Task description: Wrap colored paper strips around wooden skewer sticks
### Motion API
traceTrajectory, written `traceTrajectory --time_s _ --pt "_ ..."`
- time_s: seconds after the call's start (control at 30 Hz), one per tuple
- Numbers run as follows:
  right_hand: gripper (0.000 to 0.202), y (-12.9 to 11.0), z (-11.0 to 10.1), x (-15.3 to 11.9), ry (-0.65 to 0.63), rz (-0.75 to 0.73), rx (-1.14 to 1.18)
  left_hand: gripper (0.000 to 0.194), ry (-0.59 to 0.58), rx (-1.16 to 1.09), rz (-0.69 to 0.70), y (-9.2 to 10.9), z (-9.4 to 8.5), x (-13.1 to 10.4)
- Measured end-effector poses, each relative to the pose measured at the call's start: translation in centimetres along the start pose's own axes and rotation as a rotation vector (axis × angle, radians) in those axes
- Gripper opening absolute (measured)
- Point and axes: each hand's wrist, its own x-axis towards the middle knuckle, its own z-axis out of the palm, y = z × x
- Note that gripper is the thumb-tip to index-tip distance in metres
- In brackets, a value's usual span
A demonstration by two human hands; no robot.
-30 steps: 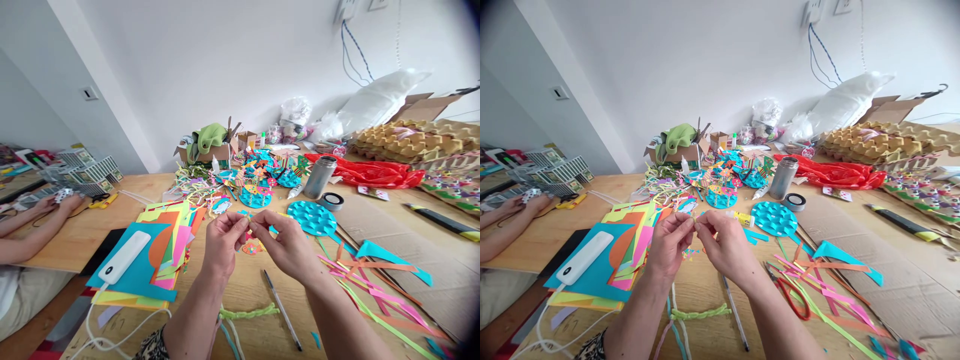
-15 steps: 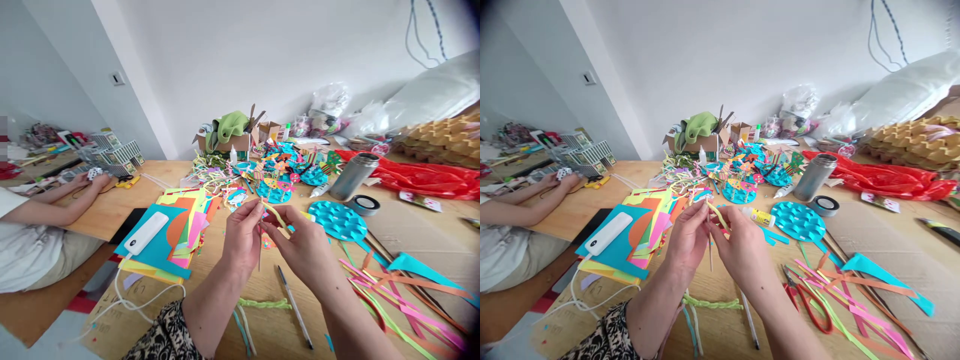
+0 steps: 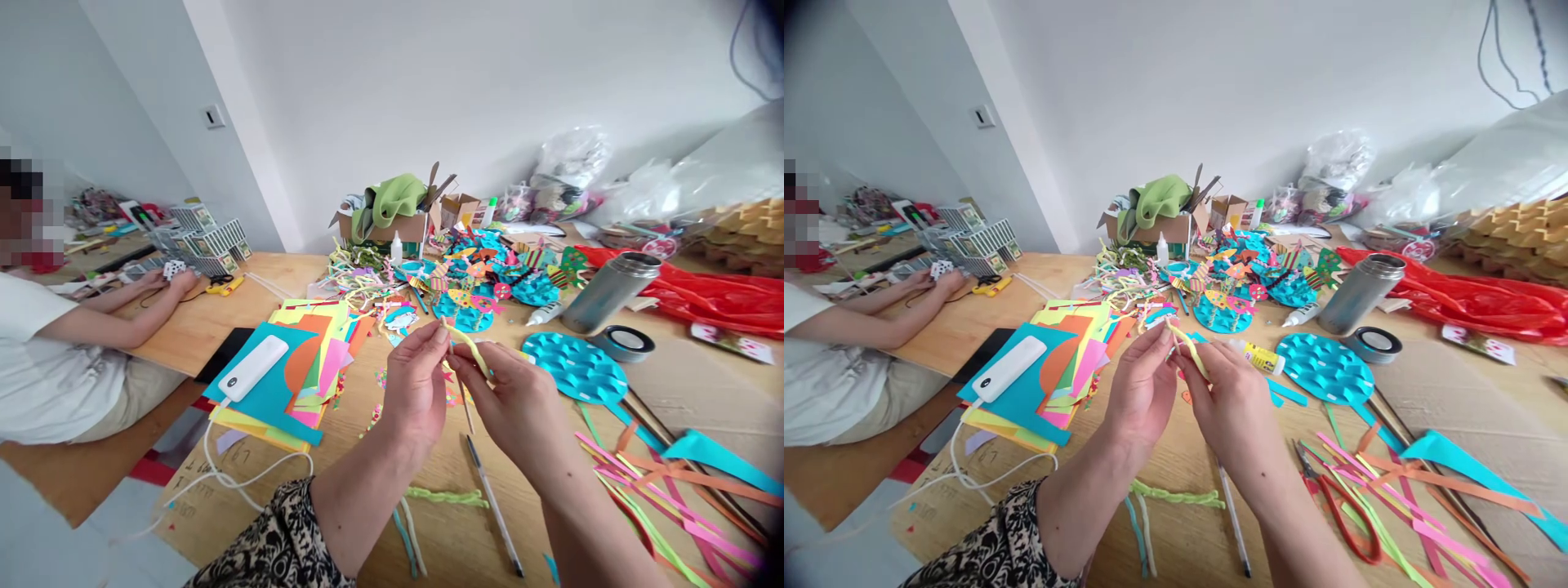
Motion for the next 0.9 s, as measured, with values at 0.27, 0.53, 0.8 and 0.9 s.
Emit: traceTrajectory --time_s 0.27,0.53,0.8,0.9 --pt "0.030 1.6 -3.4 0.6 -0.218 -0.042 -0.182 0.009 -0.219 0.669 0.020 2.3 -2.3 1.7" --pt "0.030 2.2 -3.7 0.3 -0.354 -0.071 -0.379 0.010 -0.425 1.048 0.107 3.9 -1.9 1.2" --pt "0.029 1.0 -3.7 0.2 -0.176 -0.027 -0.330 0.013 -0.387 1.277 0.432 3.0 -2.0 1.1" --pt "0.018 0.5 -3.5 0.2 -0.109 -0.023 -0.297 0.011 -0.334 1.223 0.464 2.7 -2.0 1.0"
